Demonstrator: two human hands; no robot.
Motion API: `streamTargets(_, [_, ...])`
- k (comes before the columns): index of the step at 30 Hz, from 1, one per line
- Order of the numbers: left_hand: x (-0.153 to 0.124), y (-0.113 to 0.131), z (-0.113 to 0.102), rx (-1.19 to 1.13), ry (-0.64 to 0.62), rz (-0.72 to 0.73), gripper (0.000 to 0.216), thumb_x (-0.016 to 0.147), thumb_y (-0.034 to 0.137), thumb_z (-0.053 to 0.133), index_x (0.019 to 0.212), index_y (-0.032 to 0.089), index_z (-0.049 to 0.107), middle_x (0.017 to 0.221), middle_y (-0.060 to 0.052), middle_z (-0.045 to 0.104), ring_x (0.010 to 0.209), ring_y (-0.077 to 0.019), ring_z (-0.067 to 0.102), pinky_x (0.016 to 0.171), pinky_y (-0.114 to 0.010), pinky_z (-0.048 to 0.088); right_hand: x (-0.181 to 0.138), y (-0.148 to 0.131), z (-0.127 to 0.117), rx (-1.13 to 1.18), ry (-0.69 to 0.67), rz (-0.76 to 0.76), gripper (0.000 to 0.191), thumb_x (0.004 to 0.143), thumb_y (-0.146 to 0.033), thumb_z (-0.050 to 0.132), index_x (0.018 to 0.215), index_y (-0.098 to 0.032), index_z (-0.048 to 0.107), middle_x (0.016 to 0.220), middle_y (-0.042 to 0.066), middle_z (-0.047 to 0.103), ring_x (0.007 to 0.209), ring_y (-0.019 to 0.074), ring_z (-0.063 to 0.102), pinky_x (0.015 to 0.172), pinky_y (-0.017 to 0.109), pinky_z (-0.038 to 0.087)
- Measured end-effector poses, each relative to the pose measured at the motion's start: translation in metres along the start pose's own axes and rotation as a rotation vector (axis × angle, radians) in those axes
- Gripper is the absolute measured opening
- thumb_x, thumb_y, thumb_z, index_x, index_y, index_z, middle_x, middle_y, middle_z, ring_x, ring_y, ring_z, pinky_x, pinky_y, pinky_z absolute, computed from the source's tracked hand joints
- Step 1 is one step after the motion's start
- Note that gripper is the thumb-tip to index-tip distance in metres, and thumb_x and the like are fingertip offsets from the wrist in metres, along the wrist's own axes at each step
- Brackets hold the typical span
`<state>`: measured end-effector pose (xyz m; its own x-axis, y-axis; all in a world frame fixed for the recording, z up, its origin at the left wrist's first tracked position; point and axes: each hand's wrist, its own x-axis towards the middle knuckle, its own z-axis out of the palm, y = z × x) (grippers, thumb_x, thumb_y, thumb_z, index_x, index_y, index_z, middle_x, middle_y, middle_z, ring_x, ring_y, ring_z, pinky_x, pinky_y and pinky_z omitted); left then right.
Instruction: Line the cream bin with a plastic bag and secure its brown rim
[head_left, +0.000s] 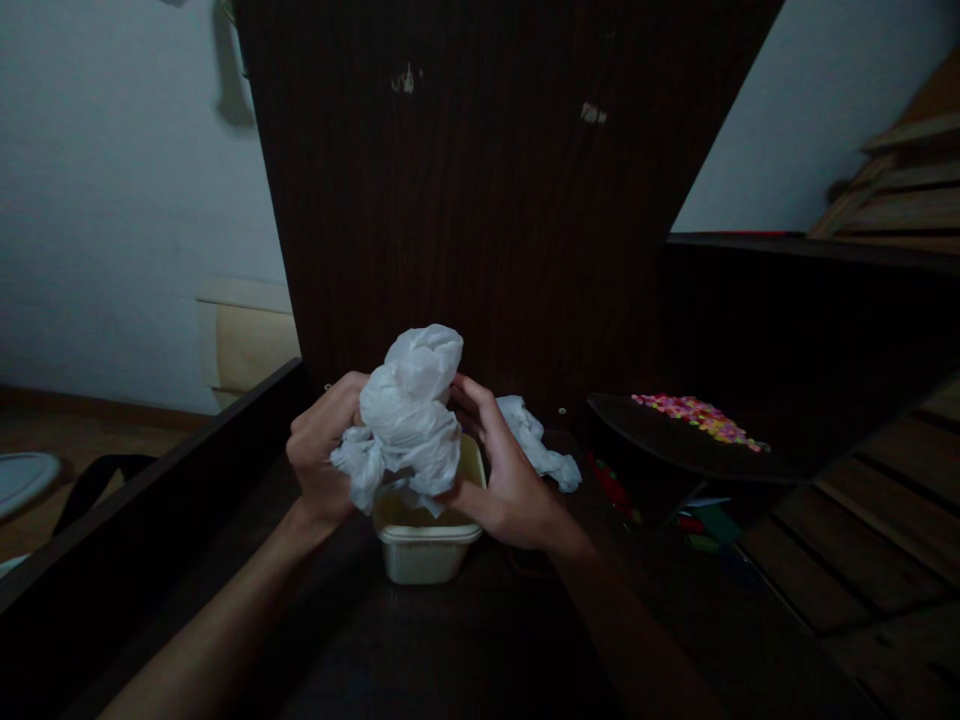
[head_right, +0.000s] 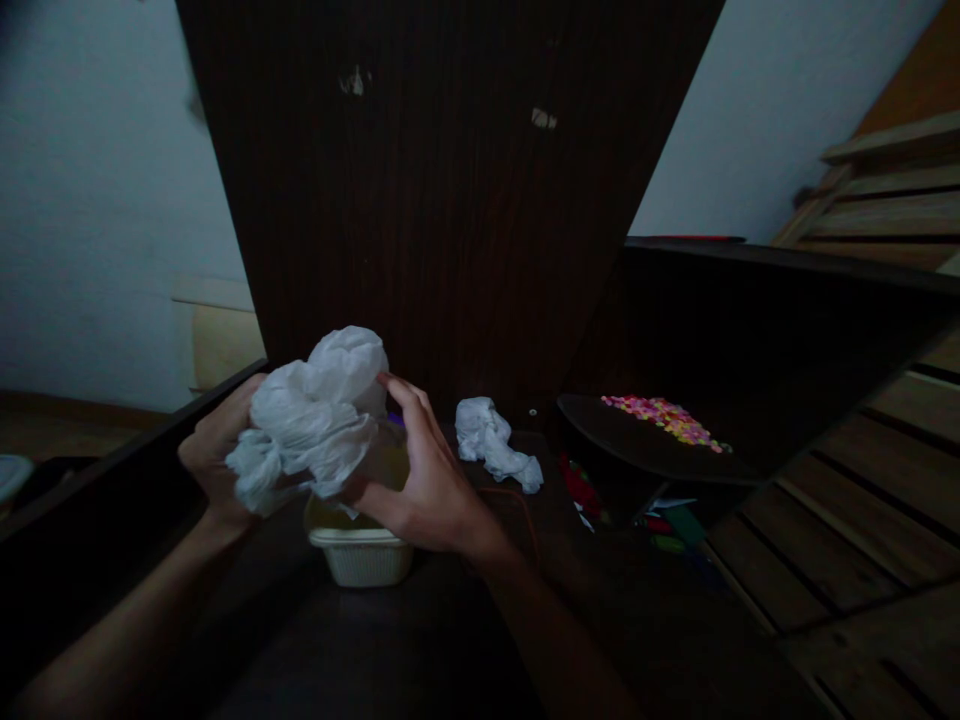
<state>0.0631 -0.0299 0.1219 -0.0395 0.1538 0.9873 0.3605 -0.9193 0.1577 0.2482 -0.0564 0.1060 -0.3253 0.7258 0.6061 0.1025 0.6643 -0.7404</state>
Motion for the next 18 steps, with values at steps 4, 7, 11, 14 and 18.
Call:
streamTargets(4, [-0.001,0.015,0.005,-0.133,-0.033,-0.196,0.041,0.098,0.047,0.056,0.067,0.022,0.050,0.059,0.004,0.048,0.049,-0.0118,0.041,0.042,-0.026,0.034,-0.006,-0.002,0.012,0.077,-0.092,0.092,0.127,0.061,-0.035,0.095,0.161,-0.033,0.016,0.151,0.013,0.049,0.137,0.0312,0.052,0.116,0.050,0.044])
streamTargets(7, [-0.002,0.021,0.011,-0.135,-0.101,-0.223,0.039,0.099,0.036,0.053,0.064,0.022,0.044,0.058,0.005,0.046,0.048,-0.0113,0.042,0.042,-0.024,0.037,-0.008,0.000,0.026,0.213,0.003,0.107,0.100,0.069,-0.037,0.089,0.152,-0.032,0.034,0.132,0.009,0.064,0.117,0.0270,0.065,0.104,0.043,0.054])
streamTargets(11, [-0.007,0.022,0.014,-0.023,-0.235,0.023,0.019,0.088,0.018,0.058,0.073,0.022,0.048,0.072,0.000,0.056,0.067,-0.0156,0.056,0.060,-0.027,0.050,-0.003,-0.002,0.030,0.265,0.279,0.036,0.045,0.083,-0.029,0.073,0.125,-0.028,0.057,0.117,0.005,0.070,0.106,0.0219,0.069,0.096,0.036,0.058])
streamTargets(14, [-0.013,0.024,0.011,0.034,-0.280,0.123,0.023,0.079,0.015,0.063,0.100,0.020,0.058,0.105,-0.009,0.065,0.101,-0.0260,0.063,0.087,-0.041,0.056,-0.002,-0.005,0.017,0.260,0.426,0.033,0.035,0.083,-0.024,0.068,0.117,-0.027,0.061,0.112,0.004,0.072,0.100,0.0212,0.070,0.091,0.035,0.060])
streamTargets(18, [-0.019,0.033,0.009,-0.056,-0.351,0.166,0.066,0.078,0.032,0.070,0.138,0.022,0.046,0.153,-0.018,0.044,0.143,-0.0426,0.040,0.115,-0.068,0.036,-0.007,-0.005,0.006,0.268,0.493,0.079,0.030,0.087,-0.028,0.058,0.116,-0.027,0.066,0.111,0.003,0.077,0.099,0.0204,0.075,0.085,0.033,0.063])
